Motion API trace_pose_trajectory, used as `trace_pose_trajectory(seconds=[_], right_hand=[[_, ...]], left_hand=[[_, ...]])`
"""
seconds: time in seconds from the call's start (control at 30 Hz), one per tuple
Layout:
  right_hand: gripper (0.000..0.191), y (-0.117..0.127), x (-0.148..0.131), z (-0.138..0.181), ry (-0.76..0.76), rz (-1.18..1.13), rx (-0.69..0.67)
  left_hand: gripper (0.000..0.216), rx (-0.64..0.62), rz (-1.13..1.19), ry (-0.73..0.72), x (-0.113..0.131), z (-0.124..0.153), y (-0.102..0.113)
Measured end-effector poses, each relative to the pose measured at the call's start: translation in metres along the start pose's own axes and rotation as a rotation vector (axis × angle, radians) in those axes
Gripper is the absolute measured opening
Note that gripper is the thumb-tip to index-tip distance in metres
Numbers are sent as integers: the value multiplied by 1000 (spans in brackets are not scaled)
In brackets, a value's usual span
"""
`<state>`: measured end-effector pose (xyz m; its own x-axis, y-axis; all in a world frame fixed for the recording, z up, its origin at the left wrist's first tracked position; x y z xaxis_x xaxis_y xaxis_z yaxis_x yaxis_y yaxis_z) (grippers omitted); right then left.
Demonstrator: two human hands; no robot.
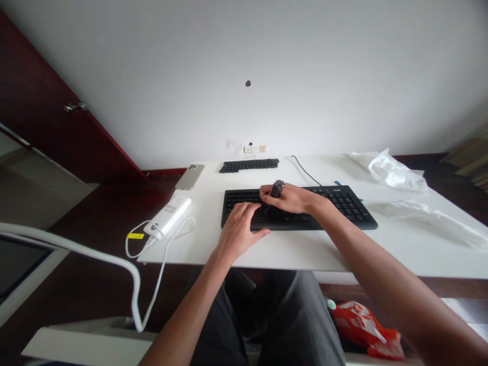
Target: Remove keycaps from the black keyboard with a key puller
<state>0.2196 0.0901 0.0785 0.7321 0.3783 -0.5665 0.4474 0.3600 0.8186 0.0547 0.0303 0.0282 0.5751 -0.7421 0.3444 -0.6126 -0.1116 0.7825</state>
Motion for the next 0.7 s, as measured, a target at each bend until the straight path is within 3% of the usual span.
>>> trace_pose_trajectory(seconds=[0.3, 0.53, 0.7], right_hand=[[31, -9, 11, -3, -80, -192, -176], [36, -14, -4, 0, 77, -405, -299], [33, -15, 1, 0, 75, -476, -388]], left_hand=[[72, 13, 37, 46, -1, 1, 1], [63, 31, 51, 41, -2, 1, 0], [62, 28, 56, 48, -2, 1, 0]])
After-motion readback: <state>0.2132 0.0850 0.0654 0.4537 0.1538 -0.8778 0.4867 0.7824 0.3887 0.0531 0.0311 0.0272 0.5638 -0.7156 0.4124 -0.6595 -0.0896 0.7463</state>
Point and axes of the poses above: each hand's wrist, its own z-axis away from the middle knuckle, its own y-axis out of the back of the hand, x = y × z, the point moved 5 cm from there along -z, towards the middle knuckle, and after that the axes turned 9 degrees about -y, right-handed, at the moved point
